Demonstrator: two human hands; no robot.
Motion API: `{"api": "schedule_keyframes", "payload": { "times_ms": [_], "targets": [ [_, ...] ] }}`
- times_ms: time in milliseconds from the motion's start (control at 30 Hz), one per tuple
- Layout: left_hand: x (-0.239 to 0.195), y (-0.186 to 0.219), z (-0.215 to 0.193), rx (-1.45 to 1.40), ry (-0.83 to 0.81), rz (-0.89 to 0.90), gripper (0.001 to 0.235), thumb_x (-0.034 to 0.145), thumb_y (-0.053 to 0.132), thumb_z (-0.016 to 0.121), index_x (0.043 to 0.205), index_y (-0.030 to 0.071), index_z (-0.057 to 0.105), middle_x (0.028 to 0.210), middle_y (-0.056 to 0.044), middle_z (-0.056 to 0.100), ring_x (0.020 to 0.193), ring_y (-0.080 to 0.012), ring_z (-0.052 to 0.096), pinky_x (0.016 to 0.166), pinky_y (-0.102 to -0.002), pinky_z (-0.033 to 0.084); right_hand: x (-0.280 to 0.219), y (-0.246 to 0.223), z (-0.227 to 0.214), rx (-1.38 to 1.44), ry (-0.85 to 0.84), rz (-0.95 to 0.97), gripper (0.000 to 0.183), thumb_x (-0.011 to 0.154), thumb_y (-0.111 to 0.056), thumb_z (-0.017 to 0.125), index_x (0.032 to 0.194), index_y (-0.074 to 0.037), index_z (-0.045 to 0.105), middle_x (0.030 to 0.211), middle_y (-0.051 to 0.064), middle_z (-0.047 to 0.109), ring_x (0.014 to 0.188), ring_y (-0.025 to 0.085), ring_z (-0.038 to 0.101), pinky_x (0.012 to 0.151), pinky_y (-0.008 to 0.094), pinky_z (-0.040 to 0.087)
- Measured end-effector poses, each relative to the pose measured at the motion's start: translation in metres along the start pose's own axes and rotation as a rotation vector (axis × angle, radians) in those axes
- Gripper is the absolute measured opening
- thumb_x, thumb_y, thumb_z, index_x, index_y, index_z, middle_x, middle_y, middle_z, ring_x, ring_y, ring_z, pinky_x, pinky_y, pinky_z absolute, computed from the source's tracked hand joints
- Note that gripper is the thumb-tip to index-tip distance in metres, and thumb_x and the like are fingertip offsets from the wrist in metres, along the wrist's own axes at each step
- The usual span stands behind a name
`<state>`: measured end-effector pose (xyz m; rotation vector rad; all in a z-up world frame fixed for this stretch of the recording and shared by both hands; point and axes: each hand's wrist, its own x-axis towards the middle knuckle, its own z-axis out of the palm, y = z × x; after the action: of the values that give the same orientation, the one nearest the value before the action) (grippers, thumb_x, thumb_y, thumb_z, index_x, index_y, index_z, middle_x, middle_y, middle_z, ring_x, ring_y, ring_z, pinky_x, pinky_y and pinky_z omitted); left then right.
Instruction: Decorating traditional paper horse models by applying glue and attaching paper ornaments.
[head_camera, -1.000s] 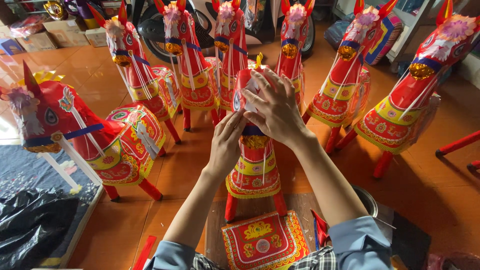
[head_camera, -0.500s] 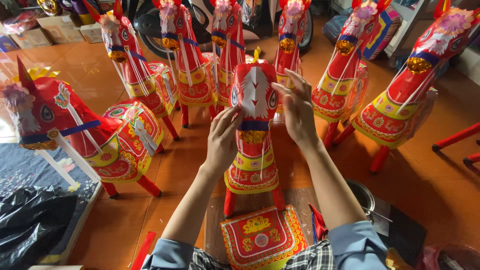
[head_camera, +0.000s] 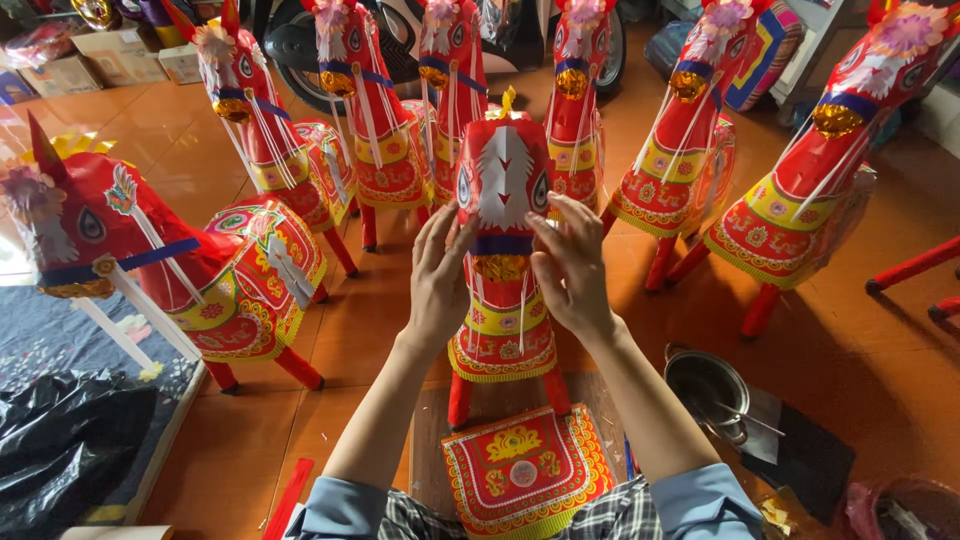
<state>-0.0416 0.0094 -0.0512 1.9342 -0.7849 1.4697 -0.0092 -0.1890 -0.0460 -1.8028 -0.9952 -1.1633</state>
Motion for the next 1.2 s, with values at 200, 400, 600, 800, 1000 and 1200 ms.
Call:
{"api": "schedule_keyframes", "payload": {
  "times_ms": [200, 400, 600, 800, 1000, 1200],
  "targets": [
    [-0.011, -0.002, 0.003, -0.037, -0.025, -0.098, 0.051, 0.092, -0.009, 0.037, 0.133, 0.010, 0.061, 0.147, -0.022, 0.043, 0.135, -0.0471, 0.040, 0.109, -0.053, 0.036, -0.030, -0.020, -0.023, 0.040, 0.084, 0.116, 0.029, 0.099, -0.021, 0.049, 0.119, -0.007, 0.065, 0.130, 0.012, 0.053, 0.121, 0.027, 0.051, 0.103, 0.042, 0.043],
    [-0.039, 0.003, -0.032, -0.083, 0.045, -0.471, 0.056, 0.083, -0.020, 0.052, 0.128, 0.012, 0.065, 0.139, -0.015, 0.053, 0.114, -0.0279, 0.061, 0.097, -0.037, 0.050, -0.211, 0.066, -0.070, -0.068, 0.146, 0.789, 0.022, 0.086, -0.005, 0.071, 0.107, -0.014, 0.073, 0.099, 0.005, 0.068, 0.083, 0.017, 0.067, 0.069, 0.025, 0.055],
    [-0.109, -0.005, -0.060, -0.280, -0.143, -0.795, 0.040, 0.101, -0.005, 0.048, 0.139, 0.007, 0.049, 0.134, -0.018, 0.054, 0.113, -0.0283, 0.060, 0.094, -0.041, 0.049, -0.426, 0.097, -0.121, -0.122, 0.218, 1.536, 0.012, 0.087, -0.018, 0.073, 0.086, -0.006, 0.071, 0.064, 0.015, 0.065, 0.049, 0.015, 0.062, 0.042, 0.023, 0.052],
    [-0.095, 0.042, -0.059, -0.449, -0.253, -1.037, 0.048, 0.104, 0.022, 0.051, 0.145, 0.003, 0.032, 0.136, -0.027, 0.051, 0.119, -0.0315, 0.055, 0.103, -0.037, 0.045, -0.468, 0.078, -0.058, -0.308, -0.467, 1.576, 0.019, 0.084, -0.012, 0.052, 0.076, -0.008, 0.069, 0.067, 0.013, 0.065, 0.065, 0.028, 0.062, 0.062, 0.041, 0.050],
    [-0.062, 0.068, -0.071, -0.477, -0.250, -1.062, 0.055, 0.100, 0.020, 0.046, 0.149, 0.006, 0.025, 0.135, -0.034, 0.049, 0.128, -0.0367, 0.051, 0.112, -0.044, 0.043, -0.498, 0.111, -0.007, -0.701, -1.114, 1.552, 0.025, 0.091, -0.004, 0.049, 0.096, -0.008, 0.073, 0.095, 0.015, 0.073, 0.091, 0.033, 0.071, 0.073, 0.045, 0.058],
    [-0.048, 0.063, -0.059, -0.481, -0.221, -1.102, 0.063, 0.096, 0.033, 0.049, 0.148, 0.007, 0.024, 0.134, -0.025, 0.051, 0.128, -0.0303, 0.053, 0.112, -0.040, 0.044, -0.457, 0.106, -0.018, -0.611, -1.141, 1.740, 0.024, 0.093, -0.018, 0.053, 0.111, -0.012, 0.068, 0.112, 0.013, 0.070, 0.105, 0.034, 0.067, 0.084, 0.045, 0.054]
  ]
}}
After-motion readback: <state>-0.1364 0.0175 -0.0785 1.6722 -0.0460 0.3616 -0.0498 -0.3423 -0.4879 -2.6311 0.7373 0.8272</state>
